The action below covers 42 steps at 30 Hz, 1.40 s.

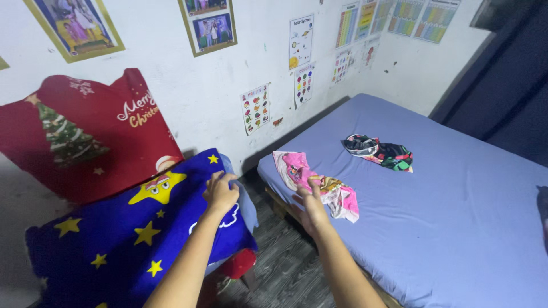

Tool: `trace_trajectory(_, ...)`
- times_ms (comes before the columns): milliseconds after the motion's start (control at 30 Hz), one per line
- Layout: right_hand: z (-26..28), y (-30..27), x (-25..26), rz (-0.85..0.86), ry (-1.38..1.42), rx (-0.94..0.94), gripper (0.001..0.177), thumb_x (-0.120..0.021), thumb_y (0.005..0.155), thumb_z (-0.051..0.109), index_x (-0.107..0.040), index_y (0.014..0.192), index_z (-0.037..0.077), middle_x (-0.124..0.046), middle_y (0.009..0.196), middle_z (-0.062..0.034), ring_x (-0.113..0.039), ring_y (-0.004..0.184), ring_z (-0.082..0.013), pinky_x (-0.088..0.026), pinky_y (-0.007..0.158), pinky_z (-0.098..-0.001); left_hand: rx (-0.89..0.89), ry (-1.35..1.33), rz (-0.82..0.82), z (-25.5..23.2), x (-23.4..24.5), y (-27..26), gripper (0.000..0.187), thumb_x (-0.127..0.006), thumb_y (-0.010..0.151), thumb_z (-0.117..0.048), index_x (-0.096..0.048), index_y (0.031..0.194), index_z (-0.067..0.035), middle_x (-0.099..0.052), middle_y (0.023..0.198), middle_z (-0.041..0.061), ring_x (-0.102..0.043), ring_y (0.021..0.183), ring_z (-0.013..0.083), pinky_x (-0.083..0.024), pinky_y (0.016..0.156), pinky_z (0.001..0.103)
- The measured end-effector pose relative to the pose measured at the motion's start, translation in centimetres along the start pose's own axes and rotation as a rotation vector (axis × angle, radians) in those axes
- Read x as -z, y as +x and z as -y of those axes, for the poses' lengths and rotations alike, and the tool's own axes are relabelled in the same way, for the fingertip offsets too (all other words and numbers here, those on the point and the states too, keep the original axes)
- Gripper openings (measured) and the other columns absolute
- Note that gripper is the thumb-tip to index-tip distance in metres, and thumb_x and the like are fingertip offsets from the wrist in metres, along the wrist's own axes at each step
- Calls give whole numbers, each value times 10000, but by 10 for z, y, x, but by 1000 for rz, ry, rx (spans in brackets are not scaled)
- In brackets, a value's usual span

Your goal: The person stuffs a blue star-patterned pillowcase with a pink pillow insert on a bed. They adjust the fabric, tuck the insert, and zip the case closed.

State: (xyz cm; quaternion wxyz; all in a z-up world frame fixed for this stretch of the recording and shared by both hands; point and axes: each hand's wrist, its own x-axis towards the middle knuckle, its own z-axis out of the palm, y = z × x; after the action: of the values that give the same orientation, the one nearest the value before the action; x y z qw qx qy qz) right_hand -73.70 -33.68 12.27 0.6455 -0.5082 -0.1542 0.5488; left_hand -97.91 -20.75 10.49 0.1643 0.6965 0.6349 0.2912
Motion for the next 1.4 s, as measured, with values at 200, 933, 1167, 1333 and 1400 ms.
trace_trajectory(200, -14, -31, 8, -29, -45, 74, 728, -652, 892, 270, -346, 1552, 311, -526, 1387, -109, -555, 1224, -282, -473, 988, -463, 16, -18, 38, 26, -2, -25, 317, -662, 834, -235, -741, 1131, -314, -490, 1481, 39, -421, 1409, 324, -364, 1095, 570)
trace_trajectory(933, -91, -115, 13, -64, -165, 0, 659, -649, 903, 303, -381, 1505, 274, -599, 1239, -66, -599, 1143, -254, -488, 855, -443, 70, -5, 65, 76, 41, -114, 359, -689, 833, -257, -712, 1189, -292, -513, 1446, 41, -464, 1359, 341, -397, 1073, 580)
trace_trajectory(1167, -140, -92, -46, -32, -95, -18, 698, -675, 919, 299, -356, 1538, 256, -564, 1226, -111, -564, 1114, -288, -479, 901, -482, 32, 100, 16, 183, 65, -53, 520, -702, 809, -286, -632, 1324, -287, -442, 1522, 92, -376, 1421, 377, -321, 1148, 580)
trace_trajectory(1333, -195, -82, -102, 22, -130, -83, 737, -646, 923, 314, -260, 1550, 273, -574, 1375, -69, -583, 1212, -303, -472, 993, -514, 269, 226, 303, 255, 104, -25, 631, -664, 866, -345, -484, 1471, -337, -244, 1664, 23, -250, 1514, 348, -229, 1170, 664)
trace_trajectory(1400, -216, -81, -118, 29, -181, -97, 737, -624, 912, 324, -260, 1552, 285, -603, 1381, -119, -593, 1209, -312, -467, 1007, -511, 290, 285, 377, 280, 112, -25, 642, -657, 886, -360, -466, 1499, -330, -217, 1687, 33, -247, 1525, 353, -203, 1184, 673)
